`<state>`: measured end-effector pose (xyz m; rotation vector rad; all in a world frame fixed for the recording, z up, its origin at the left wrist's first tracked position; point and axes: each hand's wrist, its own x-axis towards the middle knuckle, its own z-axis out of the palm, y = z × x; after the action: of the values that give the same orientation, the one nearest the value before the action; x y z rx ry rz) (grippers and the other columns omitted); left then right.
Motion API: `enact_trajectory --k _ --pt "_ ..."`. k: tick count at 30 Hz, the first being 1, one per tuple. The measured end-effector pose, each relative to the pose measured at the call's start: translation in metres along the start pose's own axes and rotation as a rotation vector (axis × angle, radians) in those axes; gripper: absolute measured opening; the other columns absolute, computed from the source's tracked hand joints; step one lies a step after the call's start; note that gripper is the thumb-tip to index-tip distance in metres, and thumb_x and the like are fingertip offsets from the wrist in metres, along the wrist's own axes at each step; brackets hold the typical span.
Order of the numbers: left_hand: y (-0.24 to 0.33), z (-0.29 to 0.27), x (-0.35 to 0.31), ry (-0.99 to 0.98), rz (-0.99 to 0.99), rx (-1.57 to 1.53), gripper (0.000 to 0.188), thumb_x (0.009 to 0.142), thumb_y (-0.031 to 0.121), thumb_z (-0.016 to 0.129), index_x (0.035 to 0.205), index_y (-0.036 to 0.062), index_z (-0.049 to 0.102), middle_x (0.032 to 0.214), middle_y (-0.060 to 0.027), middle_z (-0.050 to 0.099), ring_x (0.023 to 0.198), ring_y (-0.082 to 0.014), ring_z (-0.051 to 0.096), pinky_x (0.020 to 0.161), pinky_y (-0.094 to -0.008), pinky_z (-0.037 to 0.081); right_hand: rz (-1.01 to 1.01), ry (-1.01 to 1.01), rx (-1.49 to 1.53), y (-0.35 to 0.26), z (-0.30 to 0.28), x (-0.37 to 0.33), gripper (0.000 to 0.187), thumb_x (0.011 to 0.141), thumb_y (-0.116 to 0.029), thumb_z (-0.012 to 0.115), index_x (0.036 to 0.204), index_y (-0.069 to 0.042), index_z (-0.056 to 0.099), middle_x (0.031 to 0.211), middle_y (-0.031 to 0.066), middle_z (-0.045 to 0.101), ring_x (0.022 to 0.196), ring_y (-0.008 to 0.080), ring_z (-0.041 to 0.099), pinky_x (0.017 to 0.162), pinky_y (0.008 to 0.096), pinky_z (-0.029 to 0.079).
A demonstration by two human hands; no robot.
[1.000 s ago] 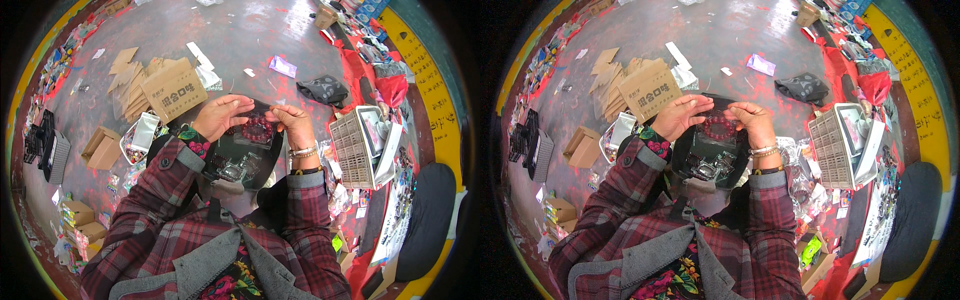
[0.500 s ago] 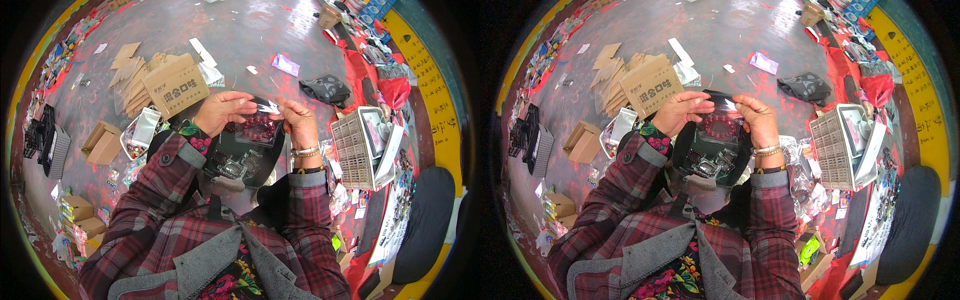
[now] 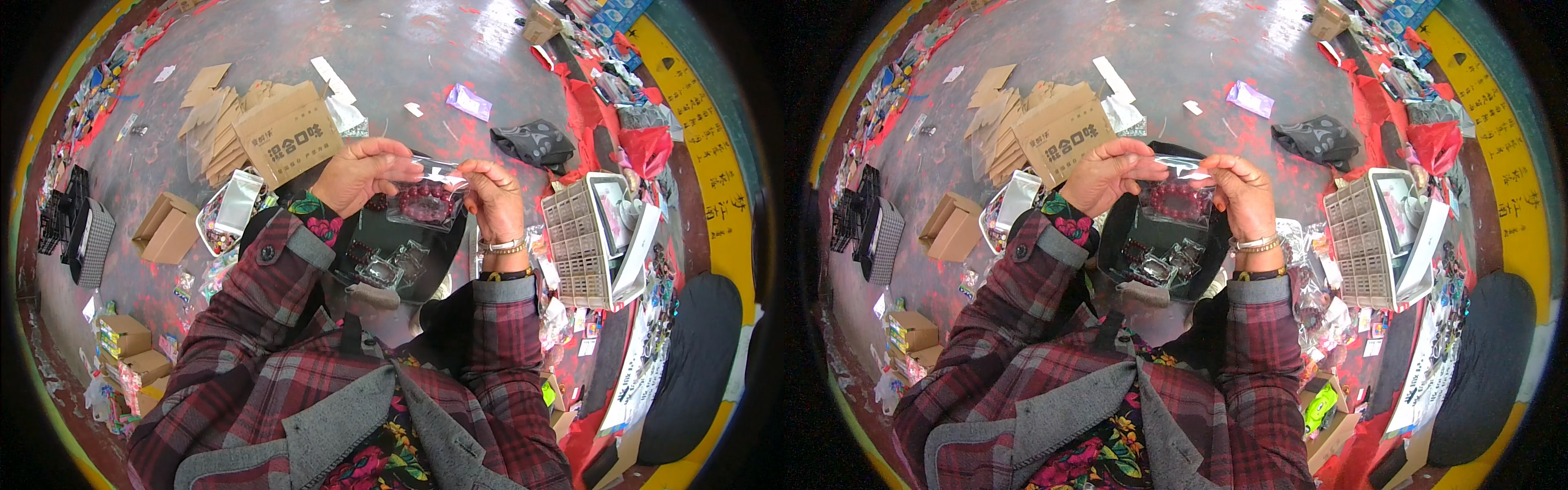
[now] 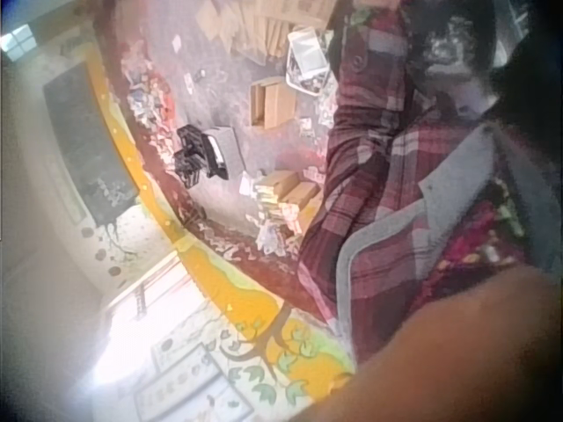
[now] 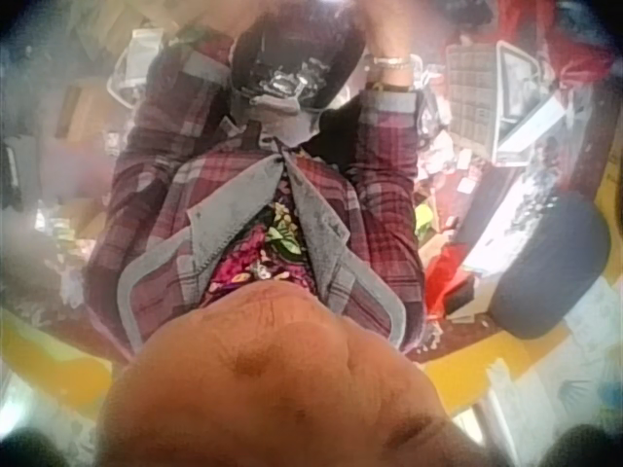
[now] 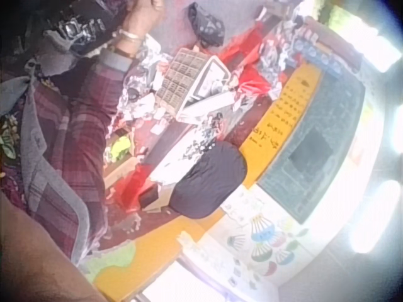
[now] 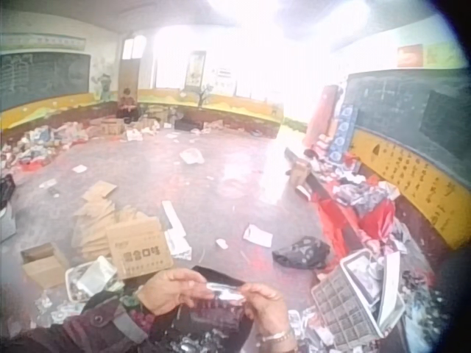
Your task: The person sits on the floor and packs red beaded bracelets into small clear plastic bags. They pick up a bracelet, place it into a bag, and seal it before placing it into a black container. The person also uses a white cloth to wipe the beads before packaging them.
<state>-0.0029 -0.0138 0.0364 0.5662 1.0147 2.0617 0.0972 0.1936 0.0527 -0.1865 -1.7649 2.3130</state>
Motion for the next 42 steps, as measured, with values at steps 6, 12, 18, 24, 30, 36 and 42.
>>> enact_trajectory --k 6,12,18,24,30,36,42 --pt "-0.005 0.0 0.001 -0.002 0.069 -0.034 0.017 0.09 0.006 0.044 0.1 -0.0013 0.055 0.104 -0.0175 0.059 0.102 -0.0287 0.057 0.082 -0.0295 0.05 -0.027 -0.053 -0.032 -0.002 -0.002 -0.001 0.015 0.087 -0.002 0.047 0.085 -0.001 0.062 0.08 0.0086 0.065 0.065 0.0105 0.061 0.046 0.0172 0.038" --pt "-0.001 0.0 0.0 -0.021 0.087 -0.059 0.015 0.089 0.005 0.045 0.095 -0.0033 0.056 0.103 -0.018 0.059 0.102 -0.0286 0.056 0.089 -0.0325 0.047 -0.084 -0.067 -0.058 -0.001 -0.001 0.0 0.018 0.087 0.001 0.044 0.084 -0.001 0.061 0.082 0.0098 0.065 0.069 0.0113 0.061 0.05 0.0186 0.043" --pt "0.0 0.009 0.001 0.055 0.103 0.027 0.005 0.086 0.001 0.051 0.089 0.0008 0.055 0.1 -0.018 0.06 0.097 -0.0269 0.059 0.083 -0.0299 0.05 -0.106 -0.076 -0.082 0.0 -0.002 0.001 0.018 0.087 0.001 0.043 0.083 -0.001 0.06 0.087 0.009 0.063 0.075 0.0144 0.062 0.054 0.02 0.045" --pt "-0.003 0.006 0.002 0.061 0.135 0.052 0.01 0.085 0.002 0.054 0.094 0.0045 0.05 0.1 -0.0178 0.061 0.095 -0.0252 0.061 0.078 -0.028 0.052 -0.093 -0.073 -0.076 -0.001 0.001 0.0 0.018 0.087 0.001 0.043 0.081 0.0 0.06 0.087 0.0088 0.063 0.078 0.0158 0.063 0.055 0.0206 0.046" --pt "0.001 0.013 0.0 0.155 0.12 0.123 0.02 0.087 0.006 0.051 0.107 0.0023 0.049 0.101 -0.017 0.061 0.094 -0.0242 0.061 0.077 -0.0274 0.051 -0.107 -0.07 -0.028 0.004 -0.004 0.002 0.017 0.088 0.0 0.043 0.083 -0.001 0.06 0.088 0.0092 0.063 0.077 0.016 0.063 0.056 0.0207 0.047" --pt "0.002 0.007 -0.001 0.182 0.159 0.241 0.022 0.09 0.008 0.048 0.11 0.0007 0.051 0.102 -0.0152 0.061 0.095 -0.0231 0.061 0.077 -0.0275 0.051 -0.137 0.09 0.0 -0.006 -0.005 0.006 0.013 0.087 -0.004 0.049 0.097 -0.003 0.057 0.092 0.0077 0.063 0.079 0.0145 0.062 0.061 0.0226 0.047" --pt "-0.007 0.015 -0.004 0.133 0.212 0.418 0.019 0.09 0.007 0.046 0.107 -0.0002 0.053 0.099 -0.0127 0.061 0.093 -0.0193 0.061 0.075 -0.0264 0.051 -0.156 -0.022 -0.467 -0.01 0.008 -0.002 0.034 0.076 -0.009 0.068 0.108 -0.005 0.058 0.095 0.0009 0.06 0.088 0.0105 0.055 0.077 0.023 0.044"
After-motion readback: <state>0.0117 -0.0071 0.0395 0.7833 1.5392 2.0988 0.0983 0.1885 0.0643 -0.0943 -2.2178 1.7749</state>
